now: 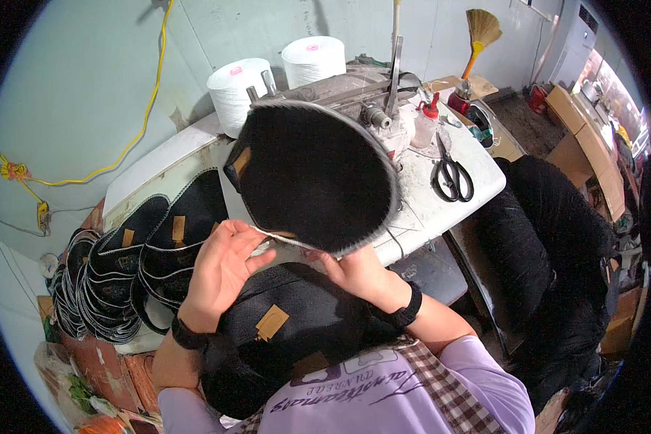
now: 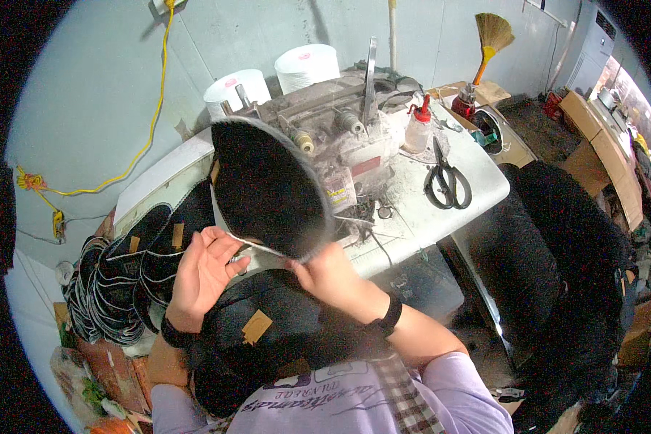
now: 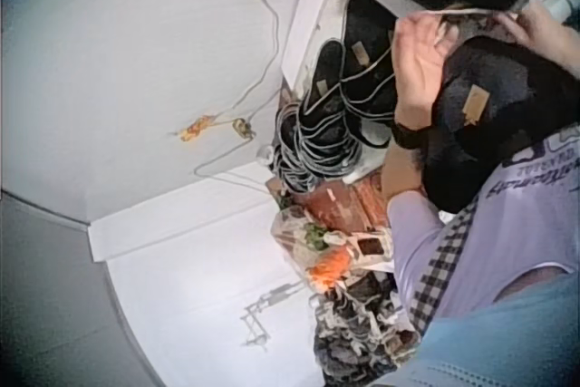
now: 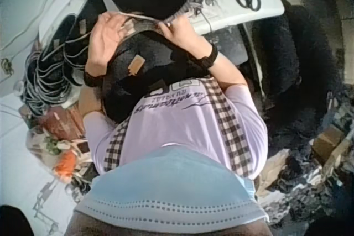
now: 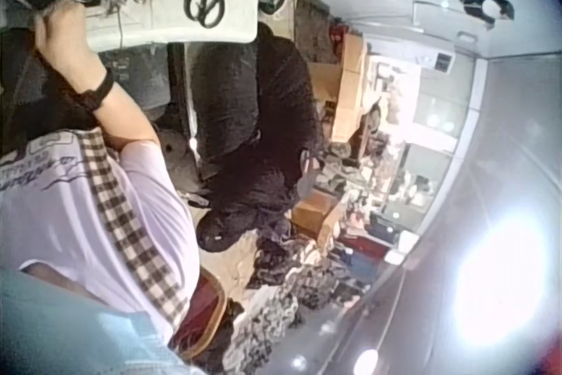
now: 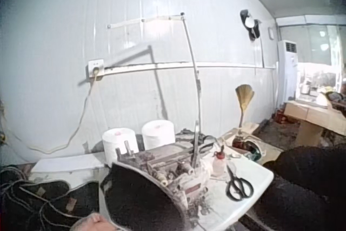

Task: Sewing black fabric components together using an industrial sewing machine and trimming thread with scissors.

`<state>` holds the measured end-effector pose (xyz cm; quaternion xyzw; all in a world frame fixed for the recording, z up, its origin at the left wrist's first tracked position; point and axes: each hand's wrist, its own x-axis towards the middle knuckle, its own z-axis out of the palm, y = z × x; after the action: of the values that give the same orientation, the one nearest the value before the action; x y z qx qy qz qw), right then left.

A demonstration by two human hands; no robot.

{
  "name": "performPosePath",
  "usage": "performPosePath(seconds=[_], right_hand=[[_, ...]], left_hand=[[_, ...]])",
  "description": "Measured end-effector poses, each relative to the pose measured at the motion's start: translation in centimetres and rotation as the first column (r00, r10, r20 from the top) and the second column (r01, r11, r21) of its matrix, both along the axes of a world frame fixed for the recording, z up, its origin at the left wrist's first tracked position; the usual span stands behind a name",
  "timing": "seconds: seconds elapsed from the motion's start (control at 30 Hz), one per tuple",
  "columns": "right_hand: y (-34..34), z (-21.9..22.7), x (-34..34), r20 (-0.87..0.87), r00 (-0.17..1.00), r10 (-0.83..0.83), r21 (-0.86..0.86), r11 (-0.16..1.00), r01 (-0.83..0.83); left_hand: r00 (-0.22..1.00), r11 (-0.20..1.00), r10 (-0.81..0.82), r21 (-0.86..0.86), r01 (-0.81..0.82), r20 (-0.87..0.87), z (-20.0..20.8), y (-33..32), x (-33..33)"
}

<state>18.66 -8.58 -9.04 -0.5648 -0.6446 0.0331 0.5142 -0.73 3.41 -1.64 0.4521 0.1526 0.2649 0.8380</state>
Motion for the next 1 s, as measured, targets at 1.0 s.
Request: performPosePath(seconds=[1.0], right_hand=[[2.8, 1.9, 1.4, 0.242, 0.968, -0.068, 0.045, 0.997, 0.059]], left_hand=[[0.771, 0.200, 0.516, 0.928, 0.313, -0.372, 3.8, -3.6, -3.8]])
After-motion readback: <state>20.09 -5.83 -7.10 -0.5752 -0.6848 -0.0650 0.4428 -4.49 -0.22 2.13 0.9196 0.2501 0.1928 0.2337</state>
